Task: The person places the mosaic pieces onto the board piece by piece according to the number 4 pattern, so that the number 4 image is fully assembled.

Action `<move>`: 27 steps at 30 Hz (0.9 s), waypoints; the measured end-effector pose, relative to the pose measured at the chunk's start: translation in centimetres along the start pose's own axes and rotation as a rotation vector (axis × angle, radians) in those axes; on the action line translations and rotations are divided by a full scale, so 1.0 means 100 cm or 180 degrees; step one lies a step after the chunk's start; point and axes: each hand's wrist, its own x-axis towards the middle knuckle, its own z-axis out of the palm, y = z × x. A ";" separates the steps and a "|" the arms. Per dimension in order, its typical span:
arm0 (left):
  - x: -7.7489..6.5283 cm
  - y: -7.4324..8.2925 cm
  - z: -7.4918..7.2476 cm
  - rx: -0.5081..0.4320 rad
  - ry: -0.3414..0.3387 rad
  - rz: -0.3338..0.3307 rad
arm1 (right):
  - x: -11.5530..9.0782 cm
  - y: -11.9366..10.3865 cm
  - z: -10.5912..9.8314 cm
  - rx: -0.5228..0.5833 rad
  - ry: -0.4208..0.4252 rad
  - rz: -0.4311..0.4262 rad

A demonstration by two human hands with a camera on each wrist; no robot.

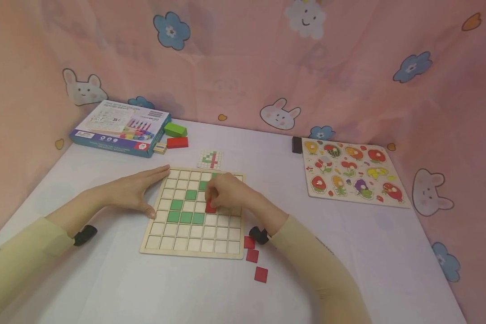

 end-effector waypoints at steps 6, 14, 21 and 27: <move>-0.001 0.002 -0.001 -0.0010 -0.0016 -0.0011 | -0.003 -0.003 0.002 -0.0127 0.0069 -0.0050; -0.001 0.002 -0.001 -0.0022 -0.0012 -0.0017 | -0.003 0.000 0.005 -0.0158 0.0119 0.0024; -0.001 0.001 0.000 -0.0035 -0.0009 -0.0014 | -0.004 0.002 0.005 -0.0195 0.0141 0.0051; 0.000 0.001 0.000 -0.0018 -0.0002 -0.0010 | -0.018 0.016 -0.011 -0.0078 0.0096 0.0109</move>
